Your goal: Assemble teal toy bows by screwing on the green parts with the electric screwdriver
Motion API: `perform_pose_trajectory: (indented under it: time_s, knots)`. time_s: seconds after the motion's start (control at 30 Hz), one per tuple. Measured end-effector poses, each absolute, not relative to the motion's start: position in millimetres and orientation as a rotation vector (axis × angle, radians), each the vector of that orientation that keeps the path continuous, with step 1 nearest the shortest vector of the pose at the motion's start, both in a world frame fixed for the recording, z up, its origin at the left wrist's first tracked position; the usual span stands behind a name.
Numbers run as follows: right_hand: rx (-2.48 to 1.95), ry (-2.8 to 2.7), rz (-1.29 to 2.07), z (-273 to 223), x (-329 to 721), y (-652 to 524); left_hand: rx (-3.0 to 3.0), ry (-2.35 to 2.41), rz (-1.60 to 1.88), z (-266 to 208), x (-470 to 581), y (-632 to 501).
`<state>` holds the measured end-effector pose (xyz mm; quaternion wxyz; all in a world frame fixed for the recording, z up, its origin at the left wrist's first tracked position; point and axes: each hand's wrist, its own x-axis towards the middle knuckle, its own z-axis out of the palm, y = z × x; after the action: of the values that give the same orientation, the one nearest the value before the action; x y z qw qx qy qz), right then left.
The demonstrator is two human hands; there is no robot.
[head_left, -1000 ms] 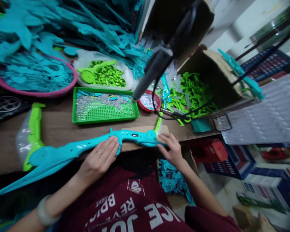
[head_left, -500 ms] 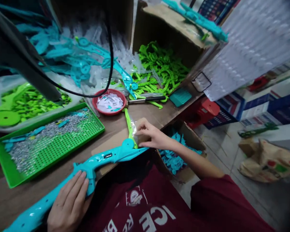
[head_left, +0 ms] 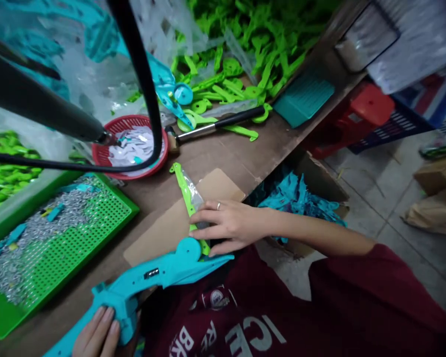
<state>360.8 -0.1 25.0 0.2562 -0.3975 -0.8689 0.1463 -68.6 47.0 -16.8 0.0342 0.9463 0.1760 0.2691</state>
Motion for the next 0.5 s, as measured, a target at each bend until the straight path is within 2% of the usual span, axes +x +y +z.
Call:
perform_pose_trajectory:
  time_s: [0.13, 0.37, 0.5]
  knots:
    - [-1.097, -2.341, 0.391, 21.7, 359.4, -4.3, 2.948, 0.582, 0.747, -17.0, -77.9, 41.4]
    - [-1.129, -2.342, 0.16, 11.8, 346.5, -0.2, 3.031, 0.65, 0.752, -16.4, -83.8, 44.9]
    - [-1.104, -2.347, 0.351, 16.0, 349.2, 5.7, 3.027, 0.525, 0.732, -19.1, -89.2, 46.3]
